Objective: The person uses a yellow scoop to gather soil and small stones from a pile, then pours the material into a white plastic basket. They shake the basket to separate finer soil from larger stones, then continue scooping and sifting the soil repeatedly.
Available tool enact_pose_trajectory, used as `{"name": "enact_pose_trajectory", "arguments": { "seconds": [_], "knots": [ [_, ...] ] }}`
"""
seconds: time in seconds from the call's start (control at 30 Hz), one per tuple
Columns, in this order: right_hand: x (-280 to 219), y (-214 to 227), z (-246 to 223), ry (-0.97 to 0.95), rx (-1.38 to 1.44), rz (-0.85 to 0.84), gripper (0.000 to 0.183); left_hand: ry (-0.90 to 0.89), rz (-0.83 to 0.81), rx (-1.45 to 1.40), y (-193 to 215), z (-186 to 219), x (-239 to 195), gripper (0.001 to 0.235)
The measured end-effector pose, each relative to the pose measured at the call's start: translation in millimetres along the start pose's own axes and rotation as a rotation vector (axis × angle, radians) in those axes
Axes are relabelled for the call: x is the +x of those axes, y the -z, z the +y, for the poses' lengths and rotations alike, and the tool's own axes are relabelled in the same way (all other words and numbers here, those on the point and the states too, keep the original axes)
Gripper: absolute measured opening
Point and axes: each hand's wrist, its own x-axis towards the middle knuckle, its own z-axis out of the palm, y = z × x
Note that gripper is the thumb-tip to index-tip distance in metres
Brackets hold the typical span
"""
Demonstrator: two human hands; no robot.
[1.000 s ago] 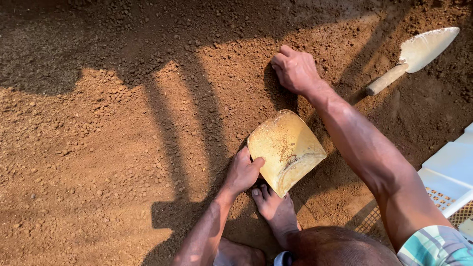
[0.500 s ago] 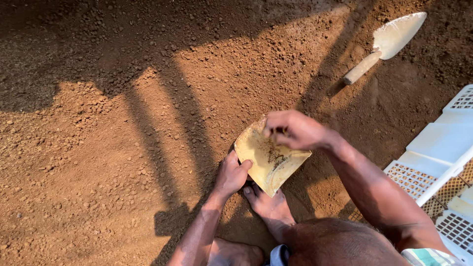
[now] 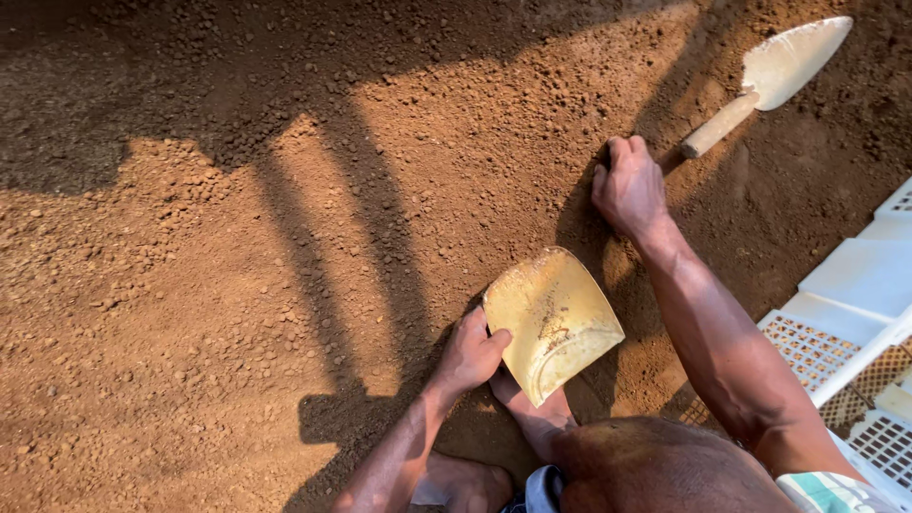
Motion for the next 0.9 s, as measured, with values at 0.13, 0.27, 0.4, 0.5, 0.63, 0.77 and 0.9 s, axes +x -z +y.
{"name": "enact_pose_trajectory", "arguments": {
  "seconds": [0.13, 0.27, 0.4, 0.5, 0.63, 0.77, 0.9],
  "knots": [
    [5, -3, -22, 0.03, 0.492, -0.182, 0.028, -0.012, 0.007, 0.03, -2, -6, 1, 0.042],
    [25, -5, -28, 0.222, 0.289, 0.101, 0.031, -0.059, 0.008, 0.03, -6, -10, -2, 0.039],
    [43, -13, -25, 0.024, 0.341, 0.016, 0.017, -0.029, 0.039, 0.039, -4, -11, -7, 0.038],
    [48, -20, -22, 0.063, 0.305, 0.02, 0.009, -0.062, 0.046, -0.012, -3, -10, -8, 0.041],
    [58, -37, -32, 0.133, 0.304, -0.003, 0.011, -0.051, 0.098, -0.047, 1, -8, -8, 0.042],
    [70, -49, -46, 0.076, 0.285, -0.099, 0.018, -0.051, 0.132, -0.038, 5, -4, -6, 0.042],
    [74, -56, -56, 0.053, 0.319, -0.092, 0.022, -0.045, 0.126, -0.03, 5, 0, -7, 0.042]
  ]
}}
